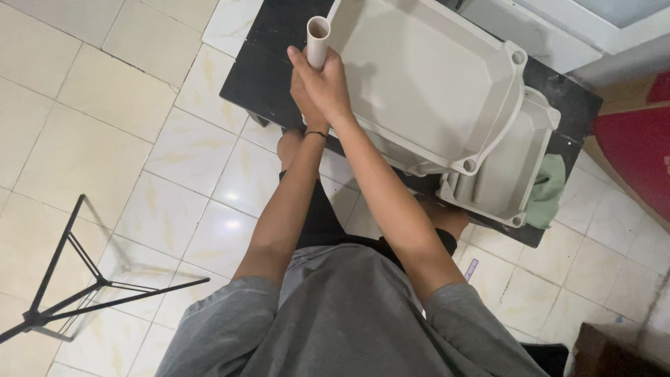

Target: The person assembles a white plastic three-tier storage shelf by inserting cylindrical support rods into the corner sockets of the trays. They connect the trays vertically, then disassemble the unit to separate the trays and rods, and finally reassemble the structure.

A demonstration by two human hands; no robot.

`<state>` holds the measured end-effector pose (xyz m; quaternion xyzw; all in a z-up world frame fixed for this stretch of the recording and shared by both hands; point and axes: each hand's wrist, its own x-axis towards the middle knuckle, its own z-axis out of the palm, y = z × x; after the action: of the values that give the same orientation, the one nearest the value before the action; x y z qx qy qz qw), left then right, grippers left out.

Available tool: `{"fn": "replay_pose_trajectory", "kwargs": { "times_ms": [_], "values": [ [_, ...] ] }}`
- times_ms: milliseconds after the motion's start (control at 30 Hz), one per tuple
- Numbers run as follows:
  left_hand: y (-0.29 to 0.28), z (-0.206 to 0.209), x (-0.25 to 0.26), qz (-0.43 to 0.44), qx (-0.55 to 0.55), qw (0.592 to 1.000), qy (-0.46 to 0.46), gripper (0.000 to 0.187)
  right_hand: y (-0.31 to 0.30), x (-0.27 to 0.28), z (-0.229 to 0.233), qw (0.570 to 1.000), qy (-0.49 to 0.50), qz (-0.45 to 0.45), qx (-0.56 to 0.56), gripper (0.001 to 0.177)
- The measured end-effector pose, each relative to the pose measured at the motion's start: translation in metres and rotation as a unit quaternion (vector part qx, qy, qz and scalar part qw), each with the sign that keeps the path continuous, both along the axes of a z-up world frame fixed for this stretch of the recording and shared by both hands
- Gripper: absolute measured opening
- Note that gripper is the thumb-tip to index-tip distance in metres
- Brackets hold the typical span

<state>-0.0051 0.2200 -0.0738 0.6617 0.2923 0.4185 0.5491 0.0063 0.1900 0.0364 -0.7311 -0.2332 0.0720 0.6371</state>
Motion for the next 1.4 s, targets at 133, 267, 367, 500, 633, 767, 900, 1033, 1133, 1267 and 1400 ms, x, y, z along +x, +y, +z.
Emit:
{"fn": "replay_pose_trajectory", "kwargs": {
  "times_ms": [133,267,367,500,633,767,900,1033,1133,1267,1400],
  "values": [
    [0.000,0.007,-0.004,-0.011,0.022,0.999,0.020,0.028,0.010,0.014,-0.020,0.998,0.020,0.022,0.058,0.043],
    [-0.003,0.011,-0.005,-0.032,0.013,0.999,-0.017,0.029,0.000,0.034,-0.033,0.987,0.049,0.126,0.091,0.040],
    [-0.006,0.013,-0.004,-0.022,-0.013,1.000,-0.010,0.029,-0.009,0.052,-0.031,0.948,0.178,0.252,0.074,0.032],
    [-0.005,0.017,-0.007,-0.013,0.029,0.999,-0.032,0.030,-0.007,0.043,-0.025,0.962,0.151,0.206,0.098,0.030],
    [-0.007,0.016,-0.008,0.006,0.099,0.995,0.023,0.024,0.007,0.008,-0.024,0.994,0.030,0.023,0.103,0.031],
    [-0.007,0.013,-0.006,0.008,0.062,0.997,0.048,0.024,0.017,0.002,-0.026,0.994,0.034,-0.072,0.070,0.039],
    [-0.003,0.010,-0.005,-0.006,0.063,0.998,0.020,0.028,0.013,0.022,-0.039,0.995,0.032,0.017,0.093,0.030],
    [-0.005,0.011,-0.003,-0.016,0.006,0.999,-0.048,0.024,-0.007,0.058,-0.044,0.946,0.150,0.270,0.098,0.033],
    [-0.003,0.011,-0.006,-0.017,0.005,0.999,-0.034,0.025,-0.006,0.062,-0.038,0.914,0.203,0.335,0.101,0.034],
    [-0.002,0.008,-0.004,-0.030,0.026,0.999,0.007,0.024,0.002,0.027,-0.022,0.981,0.131,0.101,0.101,0.026],
    [-0.005,0.002,-0.009,-0.010,0.026,1.000,-0.008,0.022,0.017,-0.015,-0.018,0.989,0.008,-0.131,0.070,0.035]
  ]
}}
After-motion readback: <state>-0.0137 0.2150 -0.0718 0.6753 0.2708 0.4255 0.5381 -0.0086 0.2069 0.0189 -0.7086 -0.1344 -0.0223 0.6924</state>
